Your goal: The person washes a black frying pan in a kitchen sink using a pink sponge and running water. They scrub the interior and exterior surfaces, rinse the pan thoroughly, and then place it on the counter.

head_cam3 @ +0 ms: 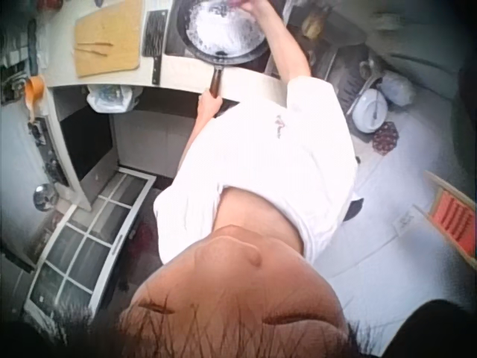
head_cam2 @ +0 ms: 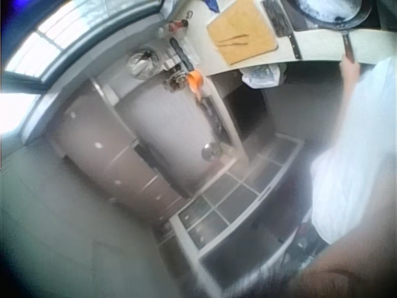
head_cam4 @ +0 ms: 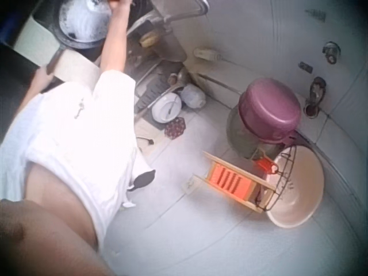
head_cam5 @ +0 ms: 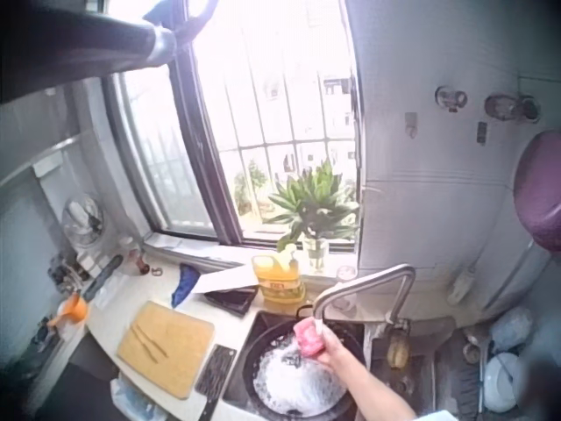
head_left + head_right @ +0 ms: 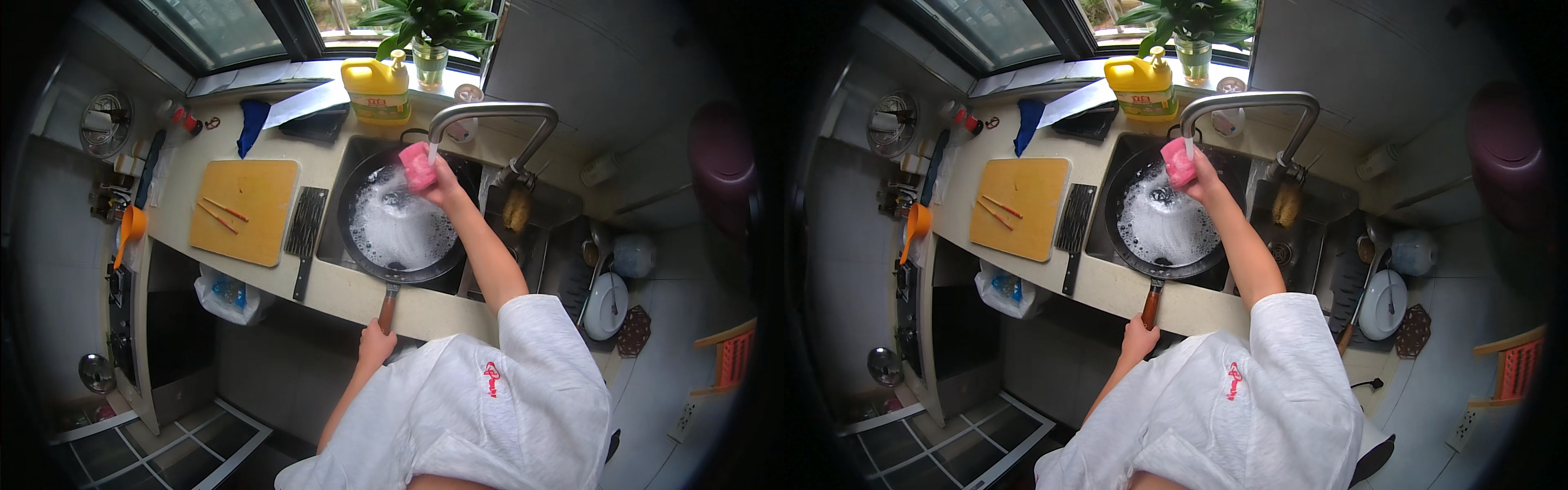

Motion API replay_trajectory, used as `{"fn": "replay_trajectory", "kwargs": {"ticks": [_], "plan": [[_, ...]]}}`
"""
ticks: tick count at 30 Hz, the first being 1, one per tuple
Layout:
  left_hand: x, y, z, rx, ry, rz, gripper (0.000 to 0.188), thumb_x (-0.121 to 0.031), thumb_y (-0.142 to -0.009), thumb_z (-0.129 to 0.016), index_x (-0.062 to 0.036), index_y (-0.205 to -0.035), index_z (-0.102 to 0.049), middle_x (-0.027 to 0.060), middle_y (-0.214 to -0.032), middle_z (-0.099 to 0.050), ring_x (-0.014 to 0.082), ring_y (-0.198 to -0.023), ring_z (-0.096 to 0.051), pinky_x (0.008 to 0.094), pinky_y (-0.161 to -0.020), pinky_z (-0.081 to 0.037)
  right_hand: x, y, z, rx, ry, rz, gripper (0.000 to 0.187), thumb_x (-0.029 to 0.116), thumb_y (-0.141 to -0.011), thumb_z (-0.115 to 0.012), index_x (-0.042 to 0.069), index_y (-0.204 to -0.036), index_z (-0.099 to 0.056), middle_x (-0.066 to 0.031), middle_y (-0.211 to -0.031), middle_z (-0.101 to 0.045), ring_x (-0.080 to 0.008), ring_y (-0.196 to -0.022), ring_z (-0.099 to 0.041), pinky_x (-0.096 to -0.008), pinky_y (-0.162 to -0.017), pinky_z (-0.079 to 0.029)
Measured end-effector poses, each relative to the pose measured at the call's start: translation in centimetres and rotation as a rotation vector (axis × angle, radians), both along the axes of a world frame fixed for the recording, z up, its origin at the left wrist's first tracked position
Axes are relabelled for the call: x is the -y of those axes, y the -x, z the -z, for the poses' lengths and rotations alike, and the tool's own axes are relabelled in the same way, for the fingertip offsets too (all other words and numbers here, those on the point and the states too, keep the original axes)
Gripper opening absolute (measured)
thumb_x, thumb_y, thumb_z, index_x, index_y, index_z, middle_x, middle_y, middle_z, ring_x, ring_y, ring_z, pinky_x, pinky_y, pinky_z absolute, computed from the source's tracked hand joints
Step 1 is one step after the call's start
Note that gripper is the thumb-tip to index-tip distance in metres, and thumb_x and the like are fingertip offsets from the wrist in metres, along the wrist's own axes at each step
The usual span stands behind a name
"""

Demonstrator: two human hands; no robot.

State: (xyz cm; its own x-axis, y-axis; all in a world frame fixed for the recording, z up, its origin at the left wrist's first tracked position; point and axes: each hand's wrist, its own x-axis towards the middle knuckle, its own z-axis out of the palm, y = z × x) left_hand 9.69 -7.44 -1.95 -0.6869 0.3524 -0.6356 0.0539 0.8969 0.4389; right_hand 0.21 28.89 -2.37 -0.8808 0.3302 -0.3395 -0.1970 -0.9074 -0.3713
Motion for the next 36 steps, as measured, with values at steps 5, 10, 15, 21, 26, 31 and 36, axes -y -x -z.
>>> {"fn": "replay_trajectory", "kwargs": {"ticks": [5, 10, 15, 21, 26, 31, 36], "plan": [[-0.4, 0.2, 0.2, 0.018, -0.012, 0.033, 0.035, -0.022, -0.075, -0.063, 0.0017, -0.1, -0.057, 0.0235, -0.097, -0.065, 0.0415, -0.095, -0.062, 0.0469, -0.082, -0.049, 0.1, -1.9, 3.0, 0.435, -0.462, -0.045, 0.029, 0.035, -0.097, -0.048, 0.011, -0.084, -0.057, 0.0012, -0.062, -0.05, -0.0107, -0.046, -0.046, -0.0252, -0.037, -0.035], [0.0, 0.1, -0.1, 0.022, -0.04, 0.016, 0.034, -0.022, -0.075, -0.063, 0.0009, -0.099, -0.057, 0.0233, -0.096, -0.065, 0.0412, -0.094, -0.062, 0.0468, -0.081, -0.049, 3.5, -4.5, 2.7, 0.908, -1.078, 0.03, 0.047, 0.041, -0.091, -0.051, 0.008, -0.059, -0.062, -0.0062, -0.057, -0.058, -0.0183, -0.052, -0.057, -0.034, -0.051, -0.044], [-0.3, 0.0, 1.3, 0.027, -0.035, 0.056, 0.034, -0.022, -0.074, -0.064, 0.001, -0.098, -0.056, 0.0233, -0.096, -0.065, 0.0411, -0.093, -0.062, 0.0469, -0.081, -0.05, -4.8, -11.7, 4.5, 0.848, -1.005, 0.47, 0.046, 0.05, -0.082, -0.065, 0.01, -0.062, -0.056, -0.0002, -0.053, -0.05, -0.0092, -0.042, -0.041, -0.0283, -0.037, -0.03], [-0.2, 0.1, 0.1, 0.019, -0.05, 0.043, 0.034, -0.022, -0.074, -0.064, 0.0017, -0.098, -0.056, 0.0243, -0.094, -0.065, 0.0423, -0.092, -0.062, 0.0481, -0.08, -0.05, -13.4, -21.1, 1.4, 0.999, -0.595, 0.668, 0.031, 0.036, -0.076, -0.073, 0.01, -0.09, -0.062, -0.0019, -0.065, -0.058, -0.0116, -0.047, -0.05, -0.0253, -0.039, -0.037], [-0.3, -0.2, -0.7, -0.042, 0.033, 0.073, 0.036, -0.023, -0.075, -0.067, 0.0003, -0.098, -0.052, 0.0234, -0.093, -0.065, 0.0428, -0.091, -0.062, 0.0491, -0.079, -0.05, -15.4, -20.3, 3.1, 0.801, -0.764, 0.358, 0.027, 0.029, -0.077, -0.069, 0.008, -0.092, -0.061, -0.0027, -0.066, -0.06, -0.013, -0.049, -0.054, -0.0259, -0.042, -0.04], [-0.8, -0.9, -1.4, -0.099, 0.146, 0.036, 0.036, -0.025, -0.077, -0.068, -0.0007, -0.098, -0.051, 0.0219, -0.094, -0.065, 0.0418, -0.092, -0.062, 0.0492, -0.078, -0.049, -11.9, -20.3, -2.0, 0.934, -1.111, 0.217, 0.024, 0.027, -0.078, -0.069, 0.009, -0.093, -0.064, -0.0018, -0.071, -0.062, -0.0108, -0.055, -0.056, -0.0261, -0.045, -0.042], [-0.6, -0.9, -1.1, -0.084, 0.103, 0.01, 0.03, -0.017, -0.075, -0.063, -0.0003, -0.096, -0.052, 0.0224, -0.092, -0.066, 0.0422, -0.091, -0.062, 0.0489, -0.08, -0.049, -1.6, -19.3, -4.0, 0.578, -0.654, 0.254, 0.029, 0.032, -0.085, -0.067, 0.013, -0.106, -0.059, -0.003, -0.081, -0.059, -0.0115, -0.064, -0.056, -0.0253, -0.048, -0.044]]}}
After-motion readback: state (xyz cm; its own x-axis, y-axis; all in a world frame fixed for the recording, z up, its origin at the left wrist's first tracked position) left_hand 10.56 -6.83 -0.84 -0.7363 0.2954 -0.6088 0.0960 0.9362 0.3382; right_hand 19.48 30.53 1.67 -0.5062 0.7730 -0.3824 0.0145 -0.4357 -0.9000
